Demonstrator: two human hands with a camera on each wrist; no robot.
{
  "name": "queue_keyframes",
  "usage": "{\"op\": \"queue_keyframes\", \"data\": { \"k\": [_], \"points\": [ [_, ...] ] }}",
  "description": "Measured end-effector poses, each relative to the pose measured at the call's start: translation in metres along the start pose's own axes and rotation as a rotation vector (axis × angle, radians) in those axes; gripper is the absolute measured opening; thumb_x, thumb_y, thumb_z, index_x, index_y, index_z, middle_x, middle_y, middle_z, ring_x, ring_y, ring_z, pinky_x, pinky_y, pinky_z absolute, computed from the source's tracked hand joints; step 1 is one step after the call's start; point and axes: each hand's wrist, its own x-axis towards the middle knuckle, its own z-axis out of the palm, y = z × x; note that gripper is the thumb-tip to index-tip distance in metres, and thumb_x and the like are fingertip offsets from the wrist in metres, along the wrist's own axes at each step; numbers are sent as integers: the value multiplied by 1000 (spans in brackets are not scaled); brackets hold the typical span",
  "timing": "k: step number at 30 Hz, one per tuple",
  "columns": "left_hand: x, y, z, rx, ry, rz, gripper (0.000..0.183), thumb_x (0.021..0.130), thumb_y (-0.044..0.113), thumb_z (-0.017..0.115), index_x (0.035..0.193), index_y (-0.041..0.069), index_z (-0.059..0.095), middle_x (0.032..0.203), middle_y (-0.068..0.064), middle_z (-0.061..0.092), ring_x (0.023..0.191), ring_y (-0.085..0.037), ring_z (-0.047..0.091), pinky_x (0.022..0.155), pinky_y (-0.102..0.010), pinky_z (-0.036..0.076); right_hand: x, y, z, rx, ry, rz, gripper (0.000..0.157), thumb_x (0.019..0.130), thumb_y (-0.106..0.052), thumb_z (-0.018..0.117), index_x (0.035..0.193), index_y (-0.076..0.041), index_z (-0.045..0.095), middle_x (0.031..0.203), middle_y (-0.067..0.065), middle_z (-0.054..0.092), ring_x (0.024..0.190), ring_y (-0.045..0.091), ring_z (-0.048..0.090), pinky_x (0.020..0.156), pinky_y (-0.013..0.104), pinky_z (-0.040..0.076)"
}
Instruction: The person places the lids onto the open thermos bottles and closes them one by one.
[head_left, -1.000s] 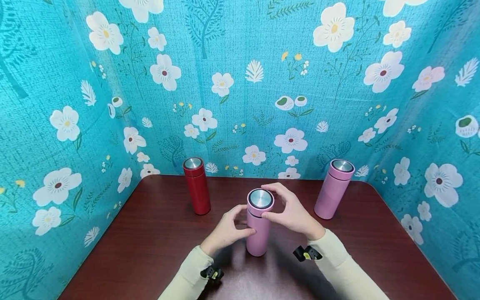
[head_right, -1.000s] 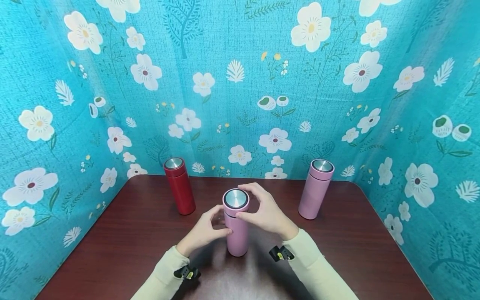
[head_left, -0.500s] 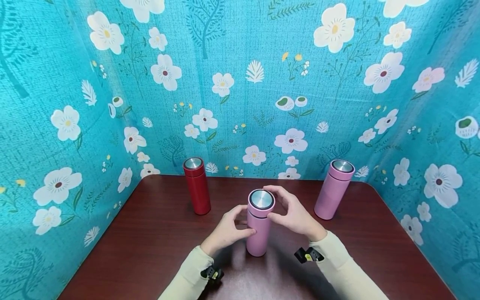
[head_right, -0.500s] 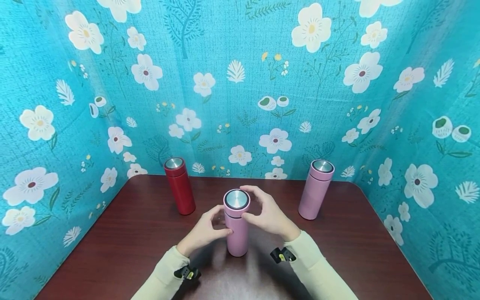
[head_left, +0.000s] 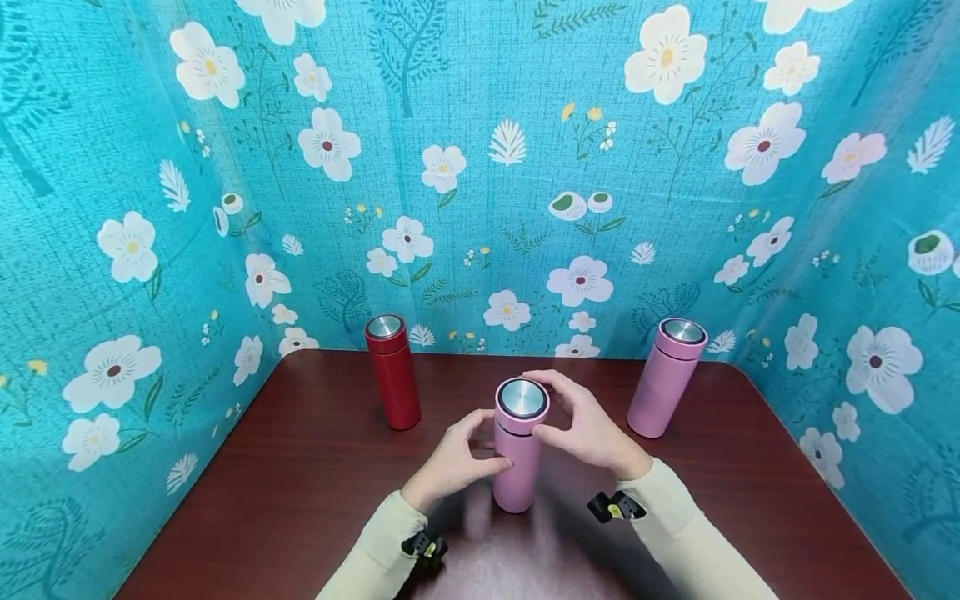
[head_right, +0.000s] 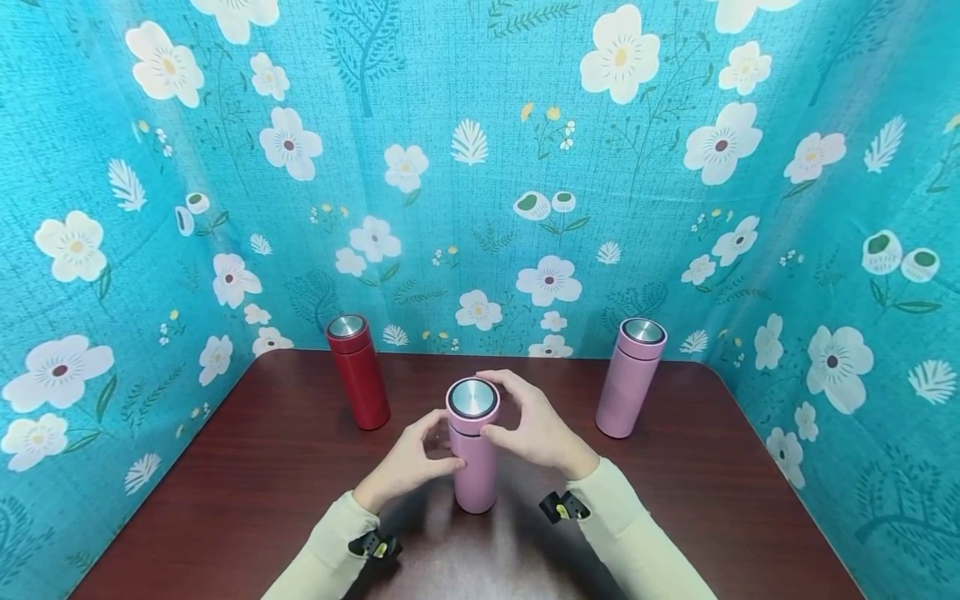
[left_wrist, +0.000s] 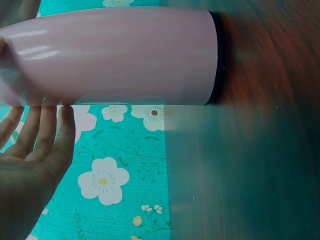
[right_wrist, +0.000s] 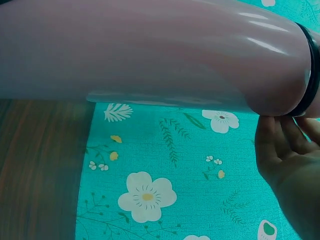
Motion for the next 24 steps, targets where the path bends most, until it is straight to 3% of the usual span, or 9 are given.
{"op": "queue_keyframes", "data": {
  "k": [5,10,18,24],
  "points": [
    [3,-17,1,6,2,9,59,78,12,77,131,14,50,120,-5,58,102,-25,60,85,-42,51,1,0,0,-21,-4,2,54,80,8,64,130,8,43,121,18,55,111,16,55,96,28,43],
    [4,-19,1,20,0,16,58,78,18,78,129,19,51,120,1,58,100,-18,61,84,-33,52,-3,19,1,-16,17,7,58,80,5,68,132,5,42,123,14,56,113,17,54,97,29,43],
    [4,-20,1,32,17,29,58,77,18,79,128,17,52,118,1,59,100,-18,61,82,-31,52,-7,34,3,-4,93,82,62,76,-6,78,130,-6,46,121,3,56,111,19,54,96,30,44],
    [3,-19,1,30,17,26,58,77,18,79,129,18,52,119,1,58,101,-17,60,83,-30,52,-7,41,3,1,71,82,66,76,-1,77,132,-3,43,121,9,55,111,18,55,96,29,44]
  ]
}}
